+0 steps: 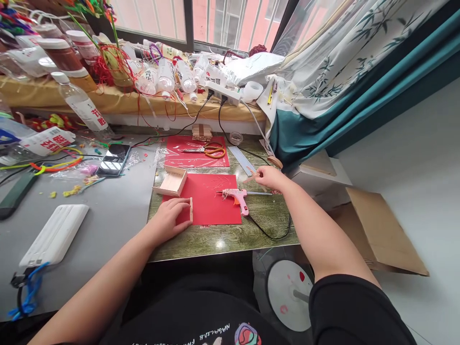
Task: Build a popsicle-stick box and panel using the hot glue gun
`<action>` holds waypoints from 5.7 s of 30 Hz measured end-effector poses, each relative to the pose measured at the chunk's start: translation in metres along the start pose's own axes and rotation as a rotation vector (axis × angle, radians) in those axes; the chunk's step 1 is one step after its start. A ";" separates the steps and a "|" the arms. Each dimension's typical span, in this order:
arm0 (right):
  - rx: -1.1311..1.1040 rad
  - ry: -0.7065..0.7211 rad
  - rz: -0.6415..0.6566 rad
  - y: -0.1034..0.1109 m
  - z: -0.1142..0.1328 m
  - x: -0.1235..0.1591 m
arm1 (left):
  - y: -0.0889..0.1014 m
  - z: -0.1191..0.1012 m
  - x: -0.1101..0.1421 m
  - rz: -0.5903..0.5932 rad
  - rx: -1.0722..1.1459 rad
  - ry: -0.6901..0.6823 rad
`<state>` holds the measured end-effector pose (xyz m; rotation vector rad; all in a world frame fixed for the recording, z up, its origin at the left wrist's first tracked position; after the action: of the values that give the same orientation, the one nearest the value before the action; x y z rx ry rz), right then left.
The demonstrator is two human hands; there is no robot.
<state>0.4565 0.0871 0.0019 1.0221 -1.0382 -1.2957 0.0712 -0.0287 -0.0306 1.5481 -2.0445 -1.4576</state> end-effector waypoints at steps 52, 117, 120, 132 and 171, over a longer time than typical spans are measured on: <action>-0.319 0.654 -0.273 -0.091 0.225 0.154 | 0.001 -0.004 -0.002 0.043 -0.014 -0.002; -0.468 0.708 -0.445 -0.069 0.226 0.155 | 0.017 -0.009 0.001 0.039 -0.196 -0.117; -0.513 0.625 -0.488 -0.060 0.214 0.157 | 0.018 -0.018 0.006 0.020 -0.204 -0.146; -0.557 0.556 -0.373 -0.082 0.221 0.167 | -0.009 -0.031 0.005 0.047 -0.058 -0.250; -0.549 0.423 -0.381 -0.079 0.213 0.155 | -0.012 -0.023 -0.005 0.026 -0.122 -0.204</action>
<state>0.2317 -0.0701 -0.0220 1.0230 -0.1457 -1.4706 0.0957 -0.0381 -0.0263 1.3715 -2.0292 -1.7587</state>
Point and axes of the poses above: each hand's wrist, its own x-axis away from the middle knuckle, its own y-axis out of the back of the hand, z = x × y, the point moved 9 cm from there along -x, towards the middle knuckle, and after that the axes turned 14 degrees about -z, right-handed, at the moved point
